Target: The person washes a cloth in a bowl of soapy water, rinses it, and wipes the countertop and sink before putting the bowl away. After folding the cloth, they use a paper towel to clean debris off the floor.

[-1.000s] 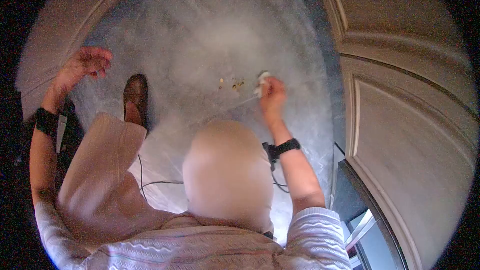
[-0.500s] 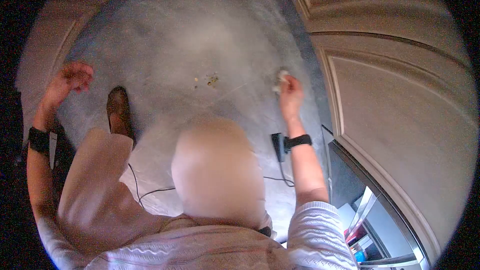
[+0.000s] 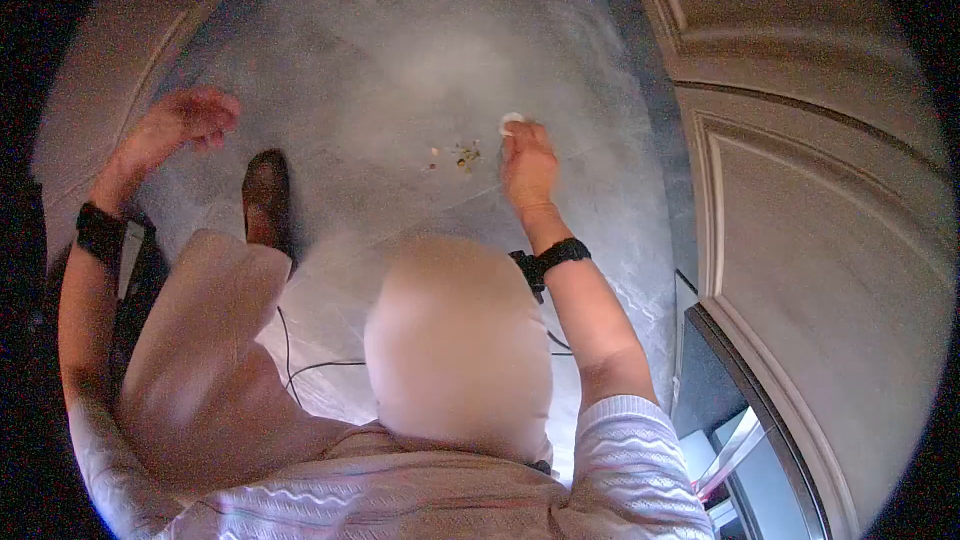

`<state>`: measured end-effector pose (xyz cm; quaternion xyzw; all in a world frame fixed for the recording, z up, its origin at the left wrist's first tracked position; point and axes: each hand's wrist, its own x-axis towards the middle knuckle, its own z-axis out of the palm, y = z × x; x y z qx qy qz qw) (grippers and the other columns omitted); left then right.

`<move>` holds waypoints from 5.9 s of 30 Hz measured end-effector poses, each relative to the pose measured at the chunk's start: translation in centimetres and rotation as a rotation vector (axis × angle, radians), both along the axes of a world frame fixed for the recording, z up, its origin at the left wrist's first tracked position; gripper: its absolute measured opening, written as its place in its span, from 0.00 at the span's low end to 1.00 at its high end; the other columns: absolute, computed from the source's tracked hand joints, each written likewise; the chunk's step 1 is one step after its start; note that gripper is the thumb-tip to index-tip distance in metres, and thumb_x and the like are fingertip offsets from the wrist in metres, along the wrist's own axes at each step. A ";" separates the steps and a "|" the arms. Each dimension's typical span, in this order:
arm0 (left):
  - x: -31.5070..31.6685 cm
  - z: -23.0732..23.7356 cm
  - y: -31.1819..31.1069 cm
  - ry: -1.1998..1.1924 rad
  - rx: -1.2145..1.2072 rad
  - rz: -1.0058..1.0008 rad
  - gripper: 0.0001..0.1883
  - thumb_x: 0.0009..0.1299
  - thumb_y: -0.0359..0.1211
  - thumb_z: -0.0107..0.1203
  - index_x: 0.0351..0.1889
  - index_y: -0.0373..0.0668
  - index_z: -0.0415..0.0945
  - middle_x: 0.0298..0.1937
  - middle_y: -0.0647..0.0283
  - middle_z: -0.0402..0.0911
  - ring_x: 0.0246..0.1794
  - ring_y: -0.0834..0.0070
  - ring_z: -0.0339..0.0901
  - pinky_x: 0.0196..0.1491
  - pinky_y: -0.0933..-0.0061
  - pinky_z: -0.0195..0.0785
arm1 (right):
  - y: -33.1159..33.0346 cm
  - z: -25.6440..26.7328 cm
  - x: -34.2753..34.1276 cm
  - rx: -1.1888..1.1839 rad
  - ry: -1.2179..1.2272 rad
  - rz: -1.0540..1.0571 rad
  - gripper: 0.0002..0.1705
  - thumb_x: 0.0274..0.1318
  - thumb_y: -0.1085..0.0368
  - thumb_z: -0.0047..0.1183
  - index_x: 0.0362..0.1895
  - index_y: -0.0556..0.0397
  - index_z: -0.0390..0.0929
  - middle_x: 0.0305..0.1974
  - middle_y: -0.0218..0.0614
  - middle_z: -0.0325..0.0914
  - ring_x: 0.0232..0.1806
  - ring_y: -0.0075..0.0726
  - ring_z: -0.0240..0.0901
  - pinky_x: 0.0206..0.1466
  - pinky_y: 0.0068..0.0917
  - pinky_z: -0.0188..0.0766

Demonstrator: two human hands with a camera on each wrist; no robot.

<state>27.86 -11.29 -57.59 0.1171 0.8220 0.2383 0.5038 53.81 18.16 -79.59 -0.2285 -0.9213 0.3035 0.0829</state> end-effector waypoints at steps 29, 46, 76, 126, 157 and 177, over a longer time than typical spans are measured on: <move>13.4 -14.0 15.2 -0.428 0.525 0.512 0.10 0.61 0.33 0.53 0.36 0.35 0.74 0.28 0.61 0.77 0.20 0.79 0.72 0.22 0.79 0.63 | 2.9 7.5 -2.2 -1.123 -0.386 0.121 0.13 0.49 0.63 0.55 0.40 0.53 0.73 0.32 0.28 0.75 0.30 0.20 0.69 0.28 0.20 0.67; 11.3 -13.8 14.4 -0.574 0.720 0.934 0.05 0.57 0.28 0.54 0.29 0.38 0.74 0.26 0.65 0.75 0.23 0.80 0.70 0.22 0.80 0.60 | 4.1 6.6 -3.3 -1.238 -0.125 -0.065 0.06 0.48 0.66 0.52 0.31 0.54 0.74 0.28 0.28 0.76 0.30 0.21 0.69 0.34 0.18 0.64; 17.3 -15.8 12.0 0.854 0.395 -0.216 0.14 0.46 0.24 0.53 0.33 0.45 0.76 0.47 0.57 0.72 0.47 0.60 0.67 0.49 0.67 0.64 | 0.7 2.9 -0.7 0.002 -0.037 0.566 0.08 0.42 0.66 0.53 0.32 0.43 0.76 0.40 0.31 0.74 0.43 0.38 0.67 0.43 0.37 0.63; 18.8 -19.7 10.8 0.249 0.172 0.542 0.06 0.47 0.28 0.55 0.24 0.41 0.79 0.25 0.55 0.78 0.26 0.66 0.76 0.31 0.71 0.68 | 2.7 3.8 2.3 -1.417 -0.438 -0.141 0.16 0.54 0.64 0.50 0.47 0.52 0.71 0.44 0.34 0.73 0.43 0.33 0.73 0.40 0.27 0.71; 21.6 -20.2 11.6 0.679 0.308 -0.126 0.14 0.53 0.27 0.52 0.39 0.43 0.72 0.38 0.59 0.71 0.37 0.60 0.73 0.37 0.65 0.68 | 2.0 2.7 5.1 -1.450 -0.515 -0.123 0.16 0.55 0.63 0.49 0.48 0.53 0.70 0.42 0.34 0.74 0.40 0.31 0.74 0.38 0.23 0.70; 20.4 -21.6 7.6 0.739 0.176 0.077 0.12 0.49 0.26 0.53 0.32 0.43 0.67 0.35 0.55 0.70 0.29 0.55 0.73 0.32 0.59 0.67 | 3.2 3.3 6.3 -1.320 -0.572 -0.223 0.14 0.57 0.65 0.45 0.47 0.55 0.69 0.41 0.34 0.74 0.39 0.31 0.73 0.37 0.23 0.70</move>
